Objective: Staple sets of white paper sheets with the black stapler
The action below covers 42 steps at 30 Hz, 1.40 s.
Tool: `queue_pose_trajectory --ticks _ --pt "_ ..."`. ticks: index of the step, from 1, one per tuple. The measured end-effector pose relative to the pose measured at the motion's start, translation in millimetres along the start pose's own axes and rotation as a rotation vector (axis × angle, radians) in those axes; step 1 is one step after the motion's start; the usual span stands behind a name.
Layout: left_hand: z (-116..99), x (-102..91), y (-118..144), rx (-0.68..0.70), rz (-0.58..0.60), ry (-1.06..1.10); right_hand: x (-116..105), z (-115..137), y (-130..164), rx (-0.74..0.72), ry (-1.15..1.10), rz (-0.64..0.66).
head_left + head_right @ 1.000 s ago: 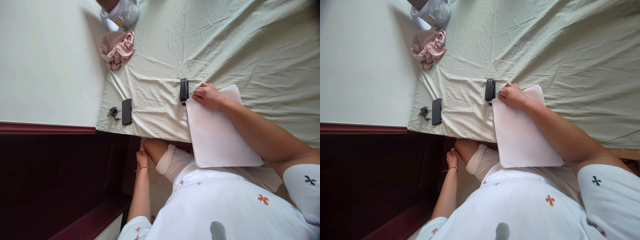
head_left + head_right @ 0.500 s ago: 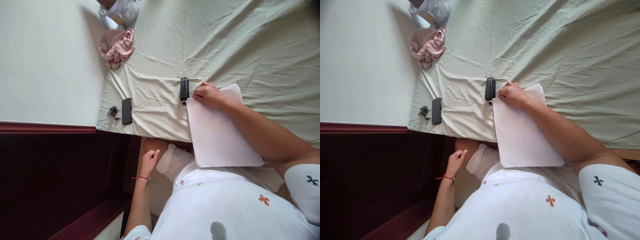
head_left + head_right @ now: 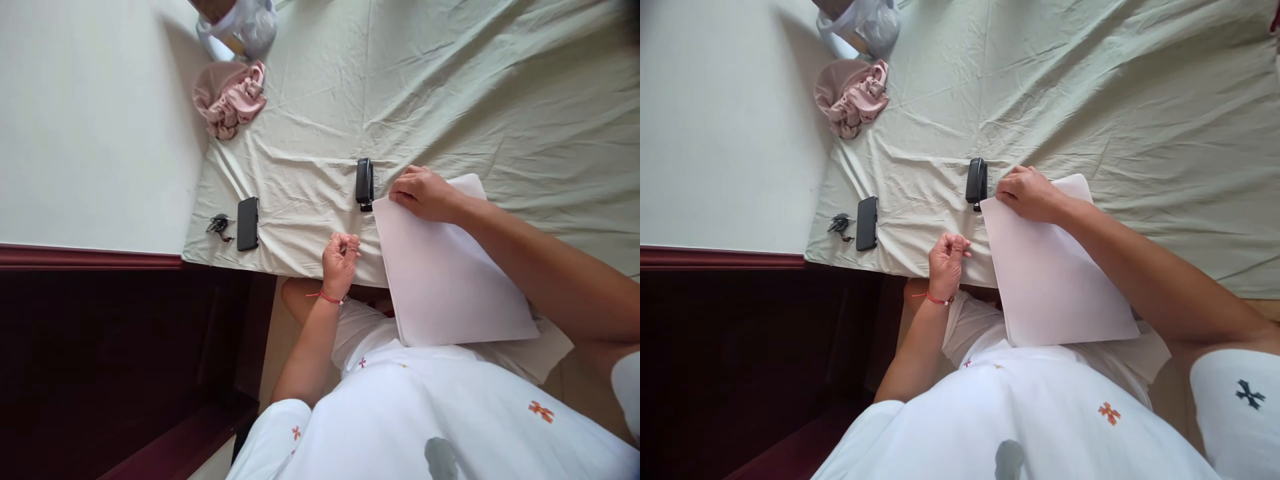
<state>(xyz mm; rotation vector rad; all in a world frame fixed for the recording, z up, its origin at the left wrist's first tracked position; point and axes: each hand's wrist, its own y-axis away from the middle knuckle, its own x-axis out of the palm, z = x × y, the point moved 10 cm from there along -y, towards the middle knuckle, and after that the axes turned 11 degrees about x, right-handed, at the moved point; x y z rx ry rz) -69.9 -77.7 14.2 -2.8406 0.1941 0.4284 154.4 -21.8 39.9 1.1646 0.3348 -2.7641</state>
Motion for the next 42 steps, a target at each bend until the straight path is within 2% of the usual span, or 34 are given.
queue_pose_trajectory --ticks 3,7,16,22,30,35,39,42 --pt "-2.0 19.9 -1.7 0.021 0.070 -0.017 -11.0 0.7 7.5 0.011 -0.039 -0.136" --pt "-19.0 27.7 2.1 0.182 0.097 -0.174 -5.5 -5.6 14.6 0.072 -0.048 -0.237" --pt "-24.3 33.5 7.7 0.327 0.088 -0.364 5.5 -18.4 13.2 0.089 -0.039 -0.225" --pt "-32.2 34.7 9.1 0.394 0.061 -0.367 6.1 -19.4 12.8 0.075 -0.056 -0.200" --pt "-27.0 31.5 9.2 0.337 0.054 -0.373 4.3 -16.5 13.6 0.079 -0.065 -0.176" --pt "-26.1 26.8 9.4 0.310 0.021 -0.392 4.0 -18.0 13.5 0.055 -0.082 -0.204" --pt "-20.9 22.3 7.8 0.226 0.001 -0.389 3.0 -18.4 13.6 0.001 -0.109 -0.261" --pt "-11.9 17.6 6.5 0.129 -0.028 -0.309 -0.1 -16.5 15.8 -0.035 -0.121 -0.300"
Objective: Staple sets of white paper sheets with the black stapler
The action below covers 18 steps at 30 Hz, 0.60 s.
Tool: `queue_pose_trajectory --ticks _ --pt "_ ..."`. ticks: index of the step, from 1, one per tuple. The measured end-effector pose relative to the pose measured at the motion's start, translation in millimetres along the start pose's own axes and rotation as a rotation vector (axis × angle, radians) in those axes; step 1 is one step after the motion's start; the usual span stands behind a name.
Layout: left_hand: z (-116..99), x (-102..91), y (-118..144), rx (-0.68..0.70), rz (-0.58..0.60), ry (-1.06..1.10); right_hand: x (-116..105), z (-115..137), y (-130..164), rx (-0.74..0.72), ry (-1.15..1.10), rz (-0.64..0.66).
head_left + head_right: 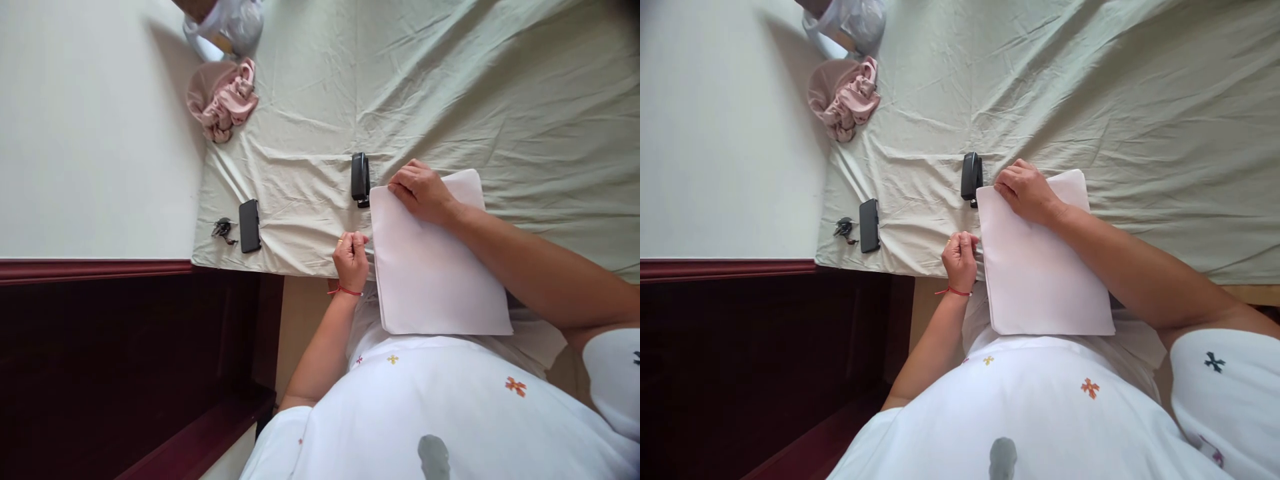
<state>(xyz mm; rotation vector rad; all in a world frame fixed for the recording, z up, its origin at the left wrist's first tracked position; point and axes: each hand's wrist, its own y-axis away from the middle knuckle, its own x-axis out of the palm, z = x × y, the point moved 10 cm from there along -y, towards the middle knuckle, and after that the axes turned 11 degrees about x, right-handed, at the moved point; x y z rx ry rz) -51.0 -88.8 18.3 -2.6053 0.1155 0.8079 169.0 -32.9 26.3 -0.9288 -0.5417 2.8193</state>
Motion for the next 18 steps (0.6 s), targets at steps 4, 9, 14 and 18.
queue_pose_trajectory --ticks 4,9,14,18 --pt "15.7 -4.6 2.3 -0.189 -0.028 0.181 -5.3 4.2 1.7 -0.017 -0.009 -0.022" --pt "0.7 -20.3 -4.5 -0.171 -0.062 0.208 -9.8 7.6 1.7 -0.020 -0.021 -0.040" --pt "-2.8 21.7 1.8 -0.349 0.191 0.502 -11.6 7.9 1.5 -0.014 -0.024 -0.052" --pt "-6.4 44.8 10.9 -0.349 0.371 0.540 -10.5 4.4 1.9 0.006 -0.004 -0.056"
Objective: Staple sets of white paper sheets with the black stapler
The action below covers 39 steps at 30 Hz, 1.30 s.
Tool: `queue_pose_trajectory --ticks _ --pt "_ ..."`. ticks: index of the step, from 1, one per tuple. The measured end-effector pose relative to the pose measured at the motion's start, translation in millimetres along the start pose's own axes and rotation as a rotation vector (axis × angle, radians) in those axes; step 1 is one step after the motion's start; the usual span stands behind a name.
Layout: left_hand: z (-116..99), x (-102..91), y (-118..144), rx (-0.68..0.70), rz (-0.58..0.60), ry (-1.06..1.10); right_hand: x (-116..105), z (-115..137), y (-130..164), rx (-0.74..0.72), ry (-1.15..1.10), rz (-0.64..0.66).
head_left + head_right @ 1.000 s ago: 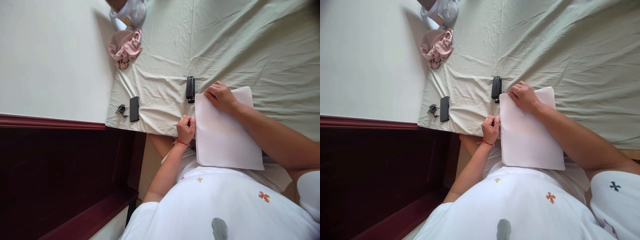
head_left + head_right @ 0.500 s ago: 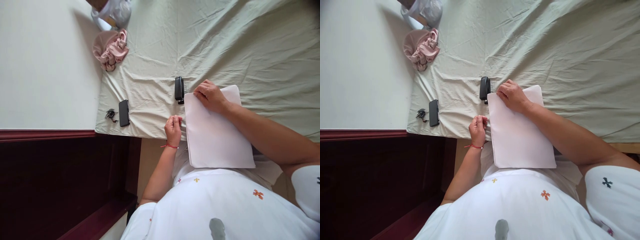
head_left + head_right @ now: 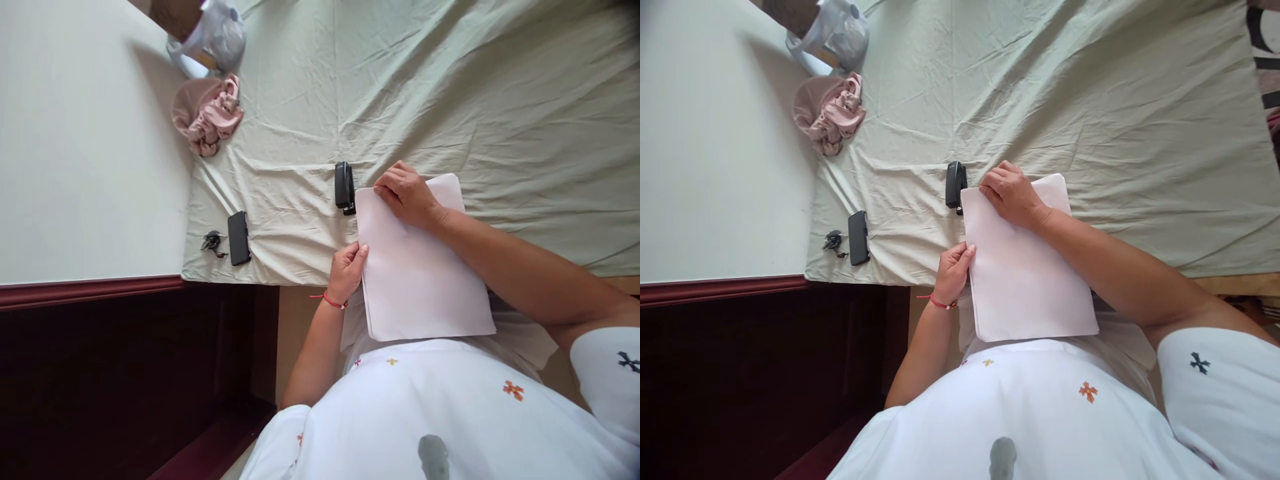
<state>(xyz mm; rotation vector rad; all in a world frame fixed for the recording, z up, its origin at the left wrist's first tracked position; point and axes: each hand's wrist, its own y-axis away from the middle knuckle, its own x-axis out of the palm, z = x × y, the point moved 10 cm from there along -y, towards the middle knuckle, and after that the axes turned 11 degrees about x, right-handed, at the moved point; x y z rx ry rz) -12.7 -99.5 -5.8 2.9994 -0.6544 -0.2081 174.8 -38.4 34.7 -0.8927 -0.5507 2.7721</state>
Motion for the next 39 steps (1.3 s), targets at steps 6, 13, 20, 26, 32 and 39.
queue_pose_trajectory --ticks 6,13,20,26,32,39 --pt "-7.6 -14.1 6.0 0.077 -0.093 -0.150 -14.1 1.5 -7.8 0.099 0.052 0.012" --pt "4.4 -41.7 10.9 0.062 -0.359 0.057 -105.5 -26.5 -6.5 0.353 0.165 -0.277" --pt "13.8 -42.2 14.4 0.143 -0.462 0.069 -104.1 -75.0 30.2 0.476 0.265 -0.128" --pt "13.0 -41.1 15.9 0.138 -0.483 0.164 -88.4 -68.2 27.3 0.388 -0.064 0.026" --pt "16.3 -47.6 10.5 0.150 -0.518 0.127 -86.8 -88.2 25.9 0.521 -0.613 0.095" --pt "15.3 -53.0 12.6 0.180 -0.561 0.103 -81.3 -87.6 27.9 0.582 -0.679 0.169"
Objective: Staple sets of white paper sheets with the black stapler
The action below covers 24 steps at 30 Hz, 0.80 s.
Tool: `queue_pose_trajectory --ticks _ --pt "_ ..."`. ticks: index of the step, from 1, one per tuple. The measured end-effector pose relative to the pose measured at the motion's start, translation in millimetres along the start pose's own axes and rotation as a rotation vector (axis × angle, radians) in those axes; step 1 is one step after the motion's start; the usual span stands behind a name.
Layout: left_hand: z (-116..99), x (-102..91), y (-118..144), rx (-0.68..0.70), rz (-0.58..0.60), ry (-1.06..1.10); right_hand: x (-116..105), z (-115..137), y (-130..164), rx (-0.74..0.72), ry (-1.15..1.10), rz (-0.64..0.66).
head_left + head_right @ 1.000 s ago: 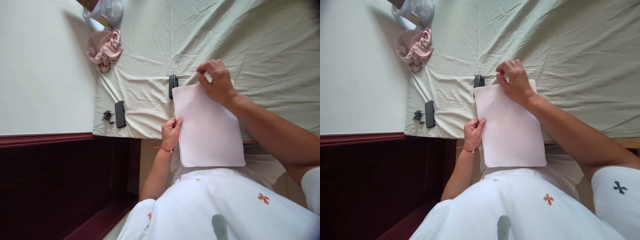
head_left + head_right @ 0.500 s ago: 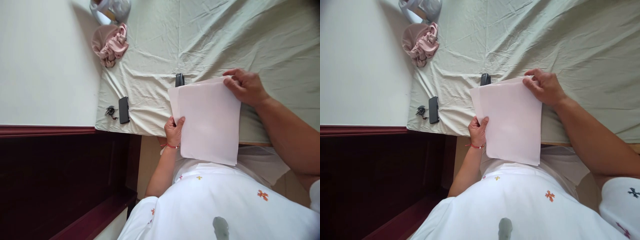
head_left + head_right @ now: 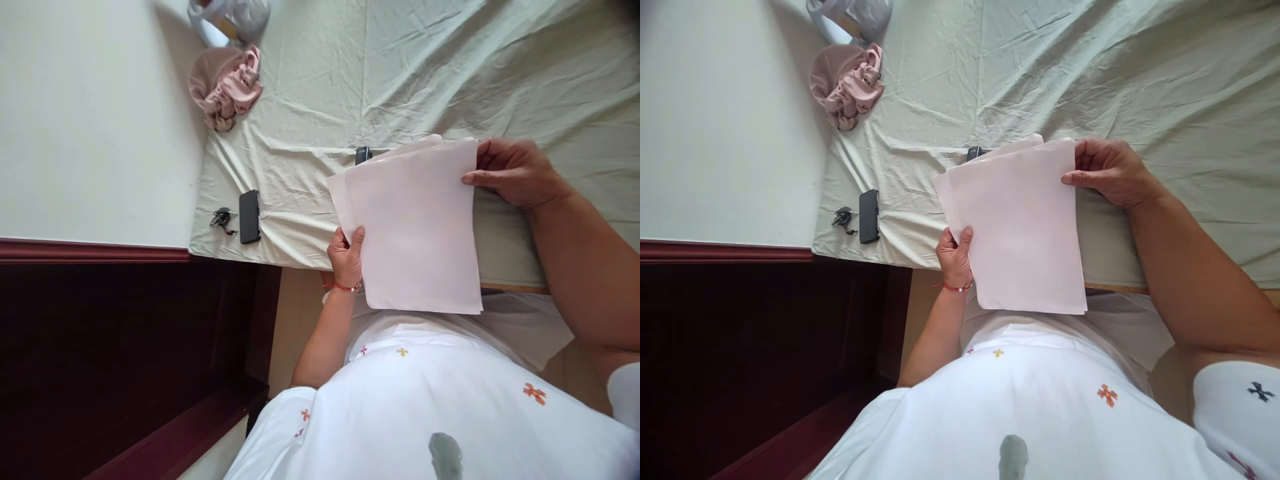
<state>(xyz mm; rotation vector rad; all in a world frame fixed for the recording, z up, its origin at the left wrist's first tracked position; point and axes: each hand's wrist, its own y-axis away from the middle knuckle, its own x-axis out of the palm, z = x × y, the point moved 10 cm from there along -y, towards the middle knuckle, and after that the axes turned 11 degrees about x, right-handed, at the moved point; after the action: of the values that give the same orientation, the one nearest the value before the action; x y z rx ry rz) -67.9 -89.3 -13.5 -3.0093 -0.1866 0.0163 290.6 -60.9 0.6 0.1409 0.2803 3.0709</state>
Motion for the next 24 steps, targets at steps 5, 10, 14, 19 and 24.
queue_pose_trajectory --ticks 5,10,14,19,24 --pt "-0.3 -5.2 2.0 0.025 -0.043 0.058 -10.7 -0.3 -3.4 -0.035 -0.049 -0.111" --pt "-3.0 -7.1 1.0 0.069 -0.017 -0.100 -16.9 -3.3 -8.1 -0.071 -0.039 -0.160" --pt "-12.1 -6.8 -1.2 0.150 -0.026 -0.112 -21.1 -7.4 -9.6 -0.051 0.067 -0.201" --pt "-12.0 -3.0 -4.3 0.159 0.017 -0.192 -20.1 -5.1 -6.8 -0.066 0.130 -0.201" --pt "-11.4 -3.8 -5.8 0.164 0.030 -0.205 -17.6 -4.4 -5.3 -0.056 0.088 -0.190"
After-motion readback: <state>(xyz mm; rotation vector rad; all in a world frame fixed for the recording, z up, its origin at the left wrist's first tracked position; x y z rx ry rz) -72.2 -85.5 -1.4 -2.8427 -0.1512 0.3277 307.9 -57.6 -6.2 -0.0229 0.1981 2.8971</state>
